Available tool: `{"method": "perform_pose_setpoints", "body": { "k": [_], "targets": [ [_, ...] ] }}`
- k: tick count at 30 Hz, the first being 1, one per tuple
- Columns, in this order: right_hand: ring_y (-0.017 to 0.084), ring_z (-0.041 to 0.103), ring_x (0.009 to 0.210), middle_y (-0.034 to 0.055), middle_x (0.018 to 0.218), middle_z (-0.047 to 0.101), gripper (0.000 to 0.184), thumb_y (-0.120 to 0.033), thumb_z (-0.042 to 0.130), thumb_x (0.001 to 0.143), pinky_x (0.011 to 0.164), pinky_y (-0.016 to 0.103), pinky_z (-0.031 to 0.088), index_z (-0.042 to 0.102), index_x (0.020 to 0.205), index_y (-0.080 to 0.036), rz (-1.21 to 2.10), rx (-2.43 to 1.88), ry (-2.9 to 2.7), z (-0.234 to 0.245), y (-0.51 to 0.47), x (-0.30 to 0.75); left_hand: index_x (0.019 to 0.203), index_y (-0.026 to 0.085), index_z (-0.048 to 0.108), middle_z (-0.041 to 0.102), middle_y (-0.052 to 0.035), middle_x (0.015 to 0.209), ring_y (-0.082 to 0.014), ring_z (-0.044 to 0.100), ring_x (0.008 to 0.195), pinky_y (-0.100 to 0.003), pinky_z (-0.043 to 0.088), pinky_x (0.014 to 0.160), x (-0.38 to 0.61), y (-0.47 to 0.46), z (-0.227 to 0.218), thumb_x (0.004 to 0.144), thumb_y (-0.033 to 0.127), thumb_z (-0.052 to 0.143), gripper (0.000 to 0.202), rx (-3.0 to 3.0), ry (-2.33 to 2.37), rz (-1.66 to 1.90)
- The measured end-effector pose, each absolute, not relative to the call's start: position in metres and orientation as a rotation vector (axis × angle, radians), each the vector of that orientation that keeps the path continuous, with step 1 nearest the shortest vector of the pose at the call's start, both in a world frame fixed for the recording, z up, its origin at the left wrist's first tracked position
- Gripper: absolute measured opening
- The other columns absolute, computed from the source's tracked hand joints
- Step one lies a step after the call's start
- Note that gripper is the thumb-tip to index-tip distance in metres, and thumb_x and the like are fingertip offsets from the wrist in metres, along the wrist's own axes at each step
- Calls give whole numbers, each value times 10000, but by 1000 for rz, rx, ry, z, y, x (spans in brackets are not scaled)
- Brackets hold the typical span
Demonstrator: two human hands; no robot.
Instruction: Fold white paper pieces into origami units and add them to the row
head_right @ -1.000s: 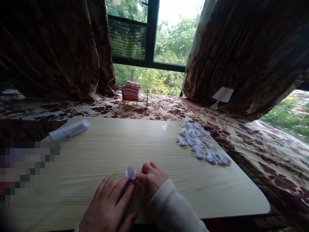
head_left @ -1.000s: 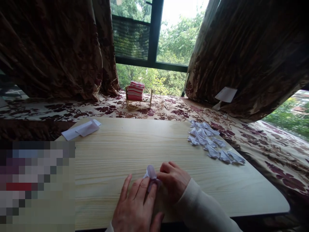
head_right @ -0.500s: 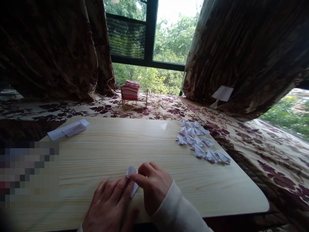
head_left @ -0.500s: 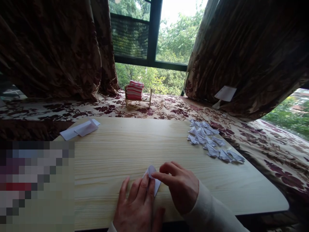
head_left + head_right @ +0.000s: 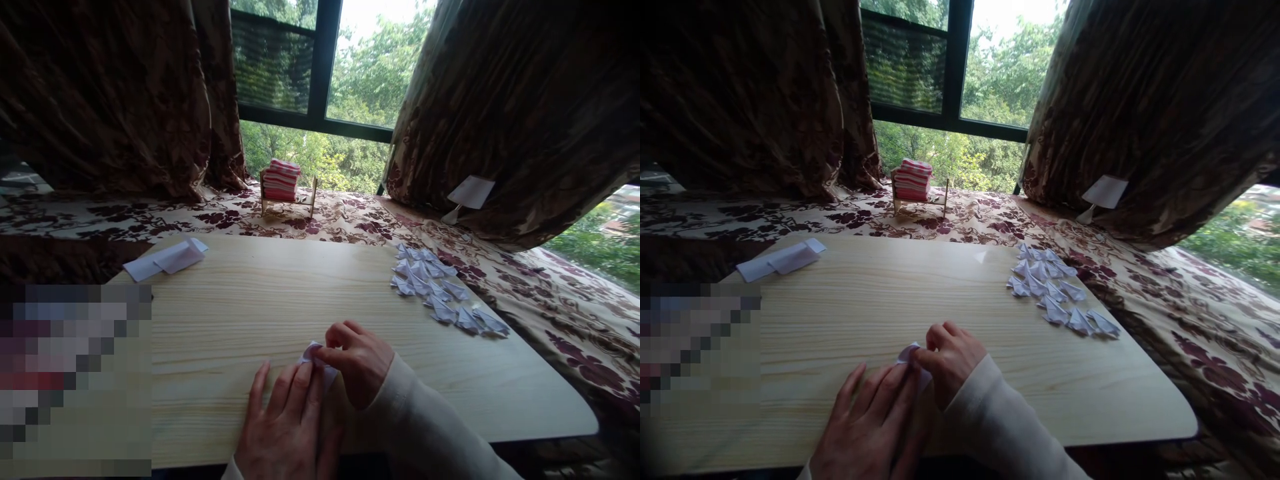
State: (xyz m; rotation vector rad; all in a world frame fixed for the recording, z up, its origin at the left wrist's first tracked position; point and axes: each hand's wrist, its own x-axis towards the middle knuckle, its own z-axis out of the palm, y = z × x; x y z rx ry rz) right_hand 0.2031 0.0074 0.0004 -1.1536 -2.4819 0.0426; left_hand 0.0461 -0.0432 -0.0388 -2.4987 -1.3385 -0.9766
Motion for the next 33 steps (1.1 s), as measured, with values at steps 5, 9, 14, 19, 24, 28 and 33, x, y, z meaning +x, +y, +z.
{"method": "perform_pose_setpoints", "body": {
  "k": [5,9,14,19,24,28,33],
  "targets": [
    [149,432,660,39,748,547,220,-110,556,711,576,258,342,671,861,-222,-5,-1150,-2537,-1,9,205,1117,144,589,636,-107,1113,-251,500,1051,-479,204,1013,44,-44,-42,833,387,408,415,-2493,-1280,-990],
    [147,434,670,35,759,549,201,-108,560,703,579,260,332,660,832,-227,-46,-1148,-2566,-2,9,206,1118,136,586,629,-110,1132,-252,496,1080,-479,204,1021,40,-47,-44,824,338,419,394,-2503,-1268,-964],
    [149,431,683,34,779,541,167,-136,564,723,588,266,323,645,830,-235,-75,-1174,-2586,-2,8,207,1144,151,572,619,-115,1138,-249,491,1099,-455,246,1009,39,-49,-43,815,320,436,394,-2521,-1262,-995],
    [153,434,687,33,771,548,120,-124,576,706,584,267,324,637,748,-217,-71,-1207,-2589,-1,7,205,1172,175,555,588,-103,1203,-257,484,1110,-471,258,987,40,-49,-43,809,323,437,409,-2526,-1279,-966],
    [155,435,672,31,767,547,270,-102,566,696,577,267,336,641,920,-233,-63,-1152,-2507,1,1,211,1159,168,567,605,-114,1177,-266,479,1113,-489,270,976,40,-50,-48,792,292,451,404,-2517,-1271,-952],
    [155,453,679,39,775,554,339,-61,496,751,590,260,373,613,1020,-232,-2,-1115,-2439,3,-7,221,1147,175,578,617,-113,1156,-273,482,1103,-492,270,972,41,-50,-48,797,328,450,403,-2490,-1273,-970],
    [168,467,685,61,775,578,302,-74,479,727,581,261,405,635,960,-187,54,-1099,-2413,-2,-10,219,1145,179,580,620,-106,1152,-273,485,1096,-489,271,972,42,-50,-45,799,332,448,401,-2500,-1279,-958]
  ]
}}
